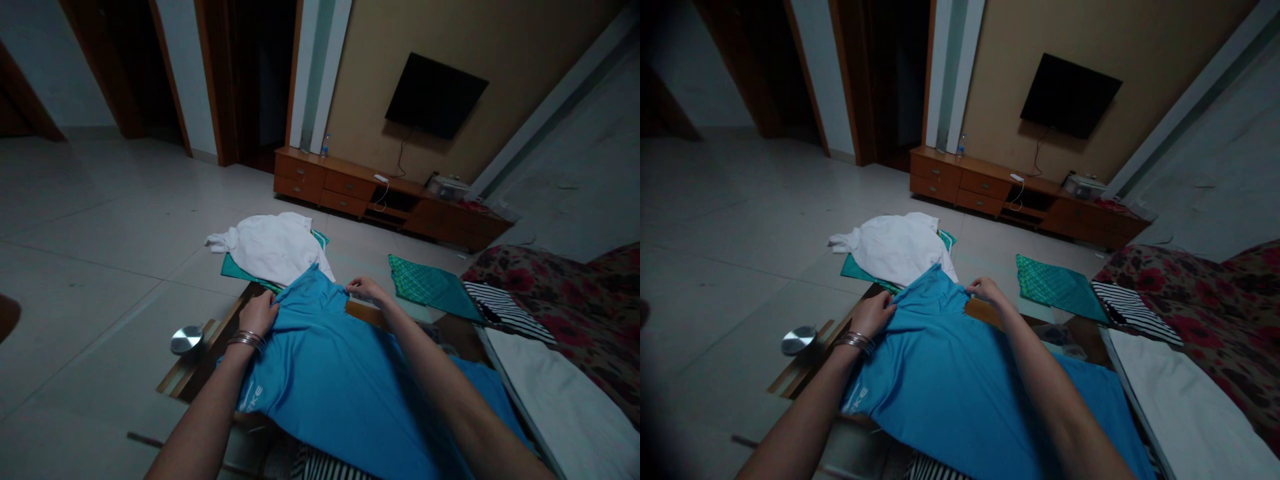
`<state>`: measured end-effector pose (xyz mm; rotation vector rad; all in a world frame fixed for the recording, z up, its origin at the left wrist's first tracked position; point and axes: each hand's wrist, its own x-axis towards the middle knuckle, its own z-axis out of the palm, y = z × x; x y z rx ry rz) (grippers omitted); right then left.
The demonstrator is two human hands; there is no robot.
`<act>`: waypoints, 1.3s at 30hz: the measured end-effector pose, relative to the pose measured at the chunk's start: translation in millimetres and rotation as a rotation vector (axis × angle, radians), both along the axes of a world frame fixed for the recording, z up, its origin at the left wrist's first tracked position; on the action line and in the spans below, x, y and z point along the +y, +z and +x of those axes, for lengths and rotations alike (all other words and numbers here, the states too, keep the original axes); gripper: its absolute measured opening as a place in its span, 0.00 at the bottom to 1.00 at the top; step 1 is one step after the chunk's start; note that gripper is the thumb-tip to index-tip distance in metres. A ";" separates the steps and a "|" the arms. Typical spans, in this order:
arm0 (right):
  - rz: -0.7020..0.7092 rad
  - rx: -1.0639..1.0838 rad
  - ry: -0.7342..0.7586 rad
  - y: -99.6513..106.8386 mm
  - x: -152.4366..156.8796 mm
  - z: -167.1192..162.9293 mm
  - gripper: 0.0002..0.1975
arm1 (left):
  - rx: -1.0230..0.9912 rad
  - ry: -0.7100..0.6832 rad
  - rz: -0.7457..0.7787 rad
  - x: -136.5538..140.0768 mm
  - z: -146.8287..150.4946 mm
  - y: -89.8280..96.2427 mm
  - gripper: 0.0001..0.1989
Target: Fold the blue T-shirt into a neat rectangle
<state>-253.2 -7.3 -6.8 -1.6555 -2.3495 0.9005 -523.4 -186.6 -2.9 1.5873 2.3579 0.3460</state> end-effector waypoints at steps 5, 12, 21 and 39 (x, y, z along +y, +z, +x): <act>0.008 -0.020 0.058 1.2 -4.2 -11.0 0.06 | -0.010 0.020 0.000 -0.7 0.7 2.4 0.10; 0.194 -0.140 0.002 9.0 -4.1 -27.7 0.10 | -0.009 0.034 -0.006 -1.5 -0.1 2.9 0.10; 0.375 -0.088 0.179 22.0 15.2 -102.5 0.19 | -0.027 0.040 -0.019 -1.0 -1.1 2.8 0.10; 0.307 0.034 0.203 16.5 34.0 -113.3 0.09 | -0.498 0.014 0.294 3.2 -8.2 -4.2 0.11</act>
